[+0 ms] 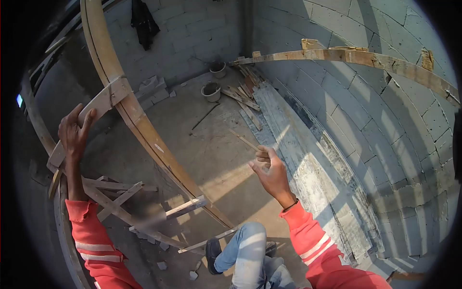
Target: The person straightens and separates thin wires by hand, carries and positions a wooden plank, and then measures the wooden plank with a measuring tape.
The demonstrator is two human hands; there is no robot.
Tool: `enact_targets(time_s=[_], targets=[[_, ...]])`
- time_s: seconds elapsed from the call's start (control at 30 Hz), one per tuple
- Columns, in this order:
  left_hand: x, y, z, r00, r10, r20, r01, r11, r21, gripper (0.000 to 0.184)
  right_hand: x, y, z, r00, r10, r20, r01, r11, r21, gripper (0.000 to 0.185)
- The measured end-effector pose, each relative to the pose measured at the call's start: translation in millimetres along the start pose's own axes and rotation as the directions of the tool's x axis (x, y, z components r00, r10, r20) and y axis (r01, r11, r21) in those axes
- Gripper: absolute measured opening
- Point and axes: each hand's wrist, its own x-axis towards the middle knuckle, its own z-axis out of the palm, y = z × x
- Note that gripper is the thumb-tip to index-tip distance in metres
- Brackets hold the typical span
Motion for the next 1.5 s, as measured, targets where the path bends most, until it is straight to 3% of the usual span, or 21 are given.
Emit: enact_targets(time_s=[0.03,0.07,0.13,0.17,0.23,0.3,0.33,0.4,0.47,0.53,0.57,0.63,0.7,0.87,0.93,0.97,1.0,1.07,1.1,1.23,1.5], targets=[[-5,0,-2,1.0,-0.025,-0.007,0.025,1.0,0.001,0.065,-23,51,-58,0.955,0.293,-0.041,-0.293,0.956,0.024,0.051],[-7,0,-3,0.999,-0.019,0.026,0.019,1.0,0.007,0.062,-40,82,-128,0.912,0.373,-0.171,-0.37,0.928,0.048,0.054],[1,17,-18,0.998,-0.023,0.052,0.022,1.0,0.011,0.06,-68,106,-275,0.828,0.313,-0.465,-0.317,0.946,0.072,0.061],[5,33,-32,0.999,0.009,0.039,-0.003,0.989,-0.145,0.052,-73,71,-338,0.718,0.382,-0.581,-0.457,0.889,0.019,0.061],[0,75,-48,0.999,0.032,0.038,-0.019,0.956,-0.293,0.045,-92,32,-449,0.632,0.183,-0.753,-0.377,0.921,-0.093,0.065],[-20,124,-65,0.919,-0.031,-0.394,-0.019,0.992,-0.121,0.029,-91,-29,-511,0.556,-0.005,-0.831,-0.134,0.986,-0.095,0.065],[-43,149,-59,0.897,-0.244,-0.37,0.093,0.92,-0.381,0.023,-91,-57,-536,0.519,-0.115,-0.847,0.007,0.991,-0.13,0.062],[-89,222,-27,0.847,-0.515,-0.134,0.201,0.542,-0.816,0.013,-84,-81,-548,0.491,-0.237,-0.838,0.125,0.972,-0.201,0.062],[-111,306,30,0.854,-0.375,0.361,0.404,0.042,-0.914,0.022,-65,-77,-538,0.495,-0.253,-0.831,0.102,0.967,-0.234,0.061],[-104,394,88,0.668,-0.044,0.743,0.676,-0.381,-0.63,0.043,-34,-65,-522,0.509,-0.239,-0.827,0.057,0.968,-0.244,0.061],[-97,432,127,0.543,0.19,0.818,0.754,-0.538,-0.376,0.055,-15,-57,-519,0.519,-0.223,-0.825,0.038,0.97,-0.239,0.061],[-64,506,204,0.458,0.562,0.689,0.713,-0.695,0.093,0.094,32,-48,-510,0.527,-0.225,-0.82,0.029,0.969,-0.247,0.061],[-12,577,259,0.398,0.648,0.649,0.536,-0.739,0.409,0.118,81,-50,-510,0.552,-0.222,-0.804,0.006,0.965,-0.263,0.061],[106,718,335,0.286,0.695,0.66,0.298,-0.719,0.628,0.137,207,-61,-531,0.642,-0.266,-0.719,0.024,0.944,-0.328,0.061],[129,754,365,0.471,0.695,0.544,0.158,-0.673,0.723,0.128,260,-66,-539,0.686,-0.305,-0.661,0.058,0.928,-0.368,0.061],[136,773,379,0.691,0.578,0.434,0.137,-0.695,0.706,0.123,285,-68,-543,0.704,-0.322,-0.633,0.076,0.92,-0.384,0.061],[145,780,381,0.692,0.576,0.436,0.134,-0.696,0.706,0.123,307,-71,-547,0.72,-0.344,-0.603,0.098,0.91,-0.402,0.061],[156,784,371,0.684,0.377,0.624,0.105,-0.898,0.427,0.109,355,-80,-551,0.755,-0.387,-0.529,0.138,0.883,-0.449,0.061],[159,782,367,0.614,0.407,0.676,0.101,-0.89,0.444,0.098,381,-87,-550,0.775,-0.405,-0.485,0.156,0.867,-0.474,0.06],[166,794,380,0.578,0.299,0.759,0.027,-0.937,0.349,0.062,477,-114,-537,0.803,-0.489,-0.342,0.256,0.8,-0.543,0.06],[186,776,350,0.605,0.26,0.753,-0.039,-0.934,0.354,0.061,662,-173,-468,0.842,-0.53,-0.099,0.336,0.66,-0.672,0.06]])
